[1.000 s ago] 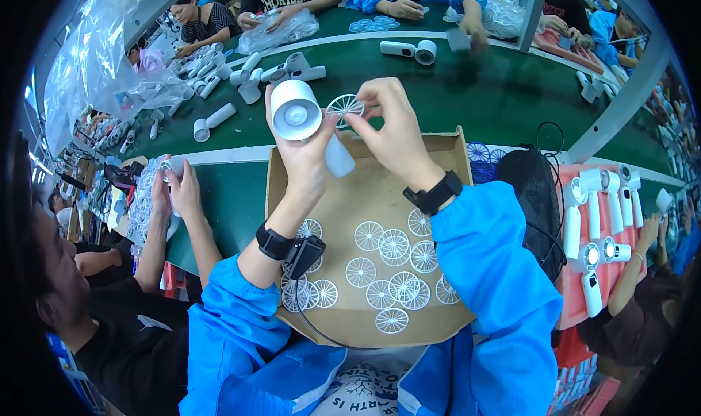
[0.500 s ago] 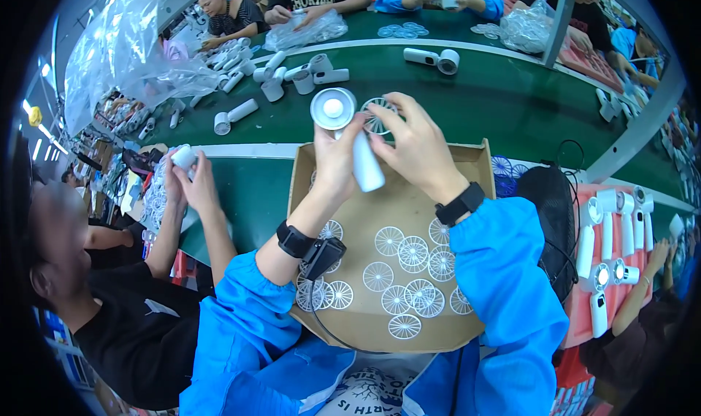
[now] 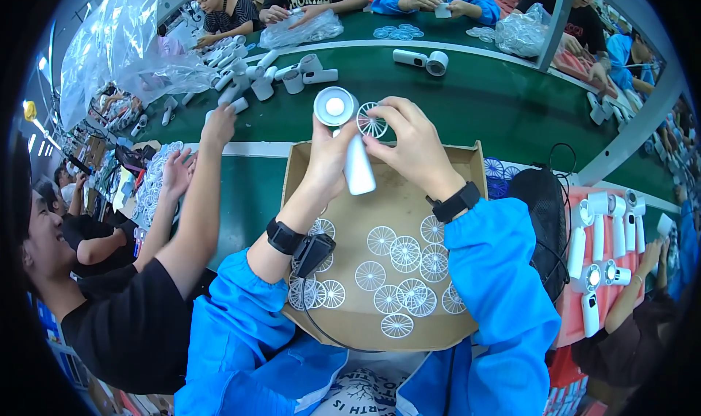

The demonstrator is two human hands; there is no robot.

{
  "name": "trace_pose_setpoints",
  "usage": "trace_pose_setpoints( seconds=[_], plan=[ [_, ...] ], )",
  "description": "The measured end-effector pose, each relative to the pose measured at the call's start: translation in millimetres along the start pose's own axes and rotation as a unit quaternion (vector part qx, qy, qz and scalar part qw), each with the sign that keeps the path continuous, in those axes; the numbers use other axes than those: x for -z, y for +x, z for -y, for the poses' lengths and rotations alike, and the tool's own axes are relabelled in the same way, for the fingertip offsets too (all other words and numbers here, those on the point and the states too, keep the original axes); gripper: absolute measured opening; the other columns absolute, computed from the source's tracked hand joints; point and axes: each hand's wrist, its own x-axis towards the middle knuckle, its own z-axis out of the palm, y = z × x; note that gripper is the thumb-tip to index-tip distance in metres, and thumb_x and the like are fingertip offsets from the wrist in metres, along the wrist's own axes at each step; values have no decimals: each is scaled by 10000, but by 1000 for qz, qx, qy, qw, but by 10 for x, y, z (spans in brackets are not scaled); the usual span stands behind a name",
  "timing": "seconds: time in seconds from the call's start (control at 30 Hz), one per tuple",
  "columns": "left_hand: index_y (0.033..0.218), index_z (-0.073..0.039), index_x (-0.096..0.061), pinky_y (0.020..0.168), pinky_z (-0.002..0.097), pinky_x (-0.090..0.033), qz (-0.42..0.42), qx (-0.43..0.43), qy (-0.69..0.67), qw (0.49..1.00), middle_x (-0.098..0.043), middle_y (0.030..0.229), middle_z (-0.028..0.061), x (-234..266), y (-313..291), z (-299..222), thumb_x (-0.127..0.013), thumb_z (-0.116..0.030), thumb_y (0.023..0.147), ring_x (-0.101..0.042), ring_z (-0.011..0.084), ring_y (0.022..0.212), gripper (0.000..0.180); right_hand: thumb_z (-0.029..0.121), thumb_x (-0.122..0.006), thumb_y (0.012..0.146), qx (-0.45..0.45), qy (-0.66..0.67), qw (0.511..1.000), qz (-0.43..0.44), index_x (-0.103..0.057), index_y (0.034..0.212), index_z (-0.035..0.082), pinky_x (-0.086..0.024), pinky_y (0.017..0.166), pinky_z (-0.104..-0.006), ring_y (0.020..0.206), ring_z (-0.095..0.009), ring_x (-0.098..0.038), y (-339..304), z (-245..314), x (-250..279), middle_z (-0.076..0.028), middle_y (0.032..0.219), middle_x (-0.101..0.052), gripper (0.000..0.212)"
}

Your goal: The person assembles handheld fans by picking up a fan body and a white plastic grille, fitting the grille onto the fan head by hand, and placing the completed fan onto a tray. This process is repeated for several fans, handling each fan body and grille one at a time.

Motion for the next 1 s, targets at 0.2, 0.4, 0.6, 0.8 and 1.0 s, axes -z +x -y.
trace_pose_setpoints(
  seconds=[0.2, 0.4, 0.6, 0.8, 1.0],
  plan=[
    [1485, -178, -12, 681, 307, -558, 29, -64, 113, 991, -518, 1167, 163, 80, 23, 65, -536, 45, 859, -616, 210, 928, 847, 81, -757, 670, 27, -3, 999, -38, -641, 1061, 58, -485, 852, -364, 1018, -292, -564, 44, 155, 36, -135, 1110, -566, 409],
    [1491, -158, -46, 785, 316, -536, 80, -85, 276, 954, -499, 1239, 199, 36, -5, 127, -510, 74, 832, -594, 260, 1019, 838, 68, -756, 651, 50, -25, 998, -29, -646, 1067, 65, -469, 884, -376, 1058, -300, -537, 22, 110, 9, -128, 1131, -563, 430],
    [1491, -164, -36, 776, 331, -533, 86, -80, 272, 955, -504, 1230, 205, 24, -20, 132, -500, 71, 838, -594, 259, 1022, 835, 59, -749, 655, 59, -37, 997, -25, -657, 1055, 68, -469, 884, -379, 1059, -303, -540, 31, 112, 24, -131, 1154, -564, 411],
    [1491, -167, -23, 785, 328, -524, 94, -69, 271, 956, -511, 1210, 192, 41, -23, 152, -490, 70, 846, -592, 252, 1004, 831, 58, -747, 652, 55, -36, 998, -19, -663, 1042, 67, -468, 886, -380, 1065, -306, -539, 25, 109, 20, -130, 1156, -570, 399],
    [1489, -169, -22, 749, 317, -529, 100, -36, 241, 965, -516, 1185, 180, 37, -26, 131, -496, 62, 844, -603, 228, 941, 833, 59, -749, 638, 66, -32, 997, -10, -671, 1025, 67, -466, 888, -386, 1065, -308, -539, 45, 101, 33, -126, 1148, -581, 395]
  ],
)
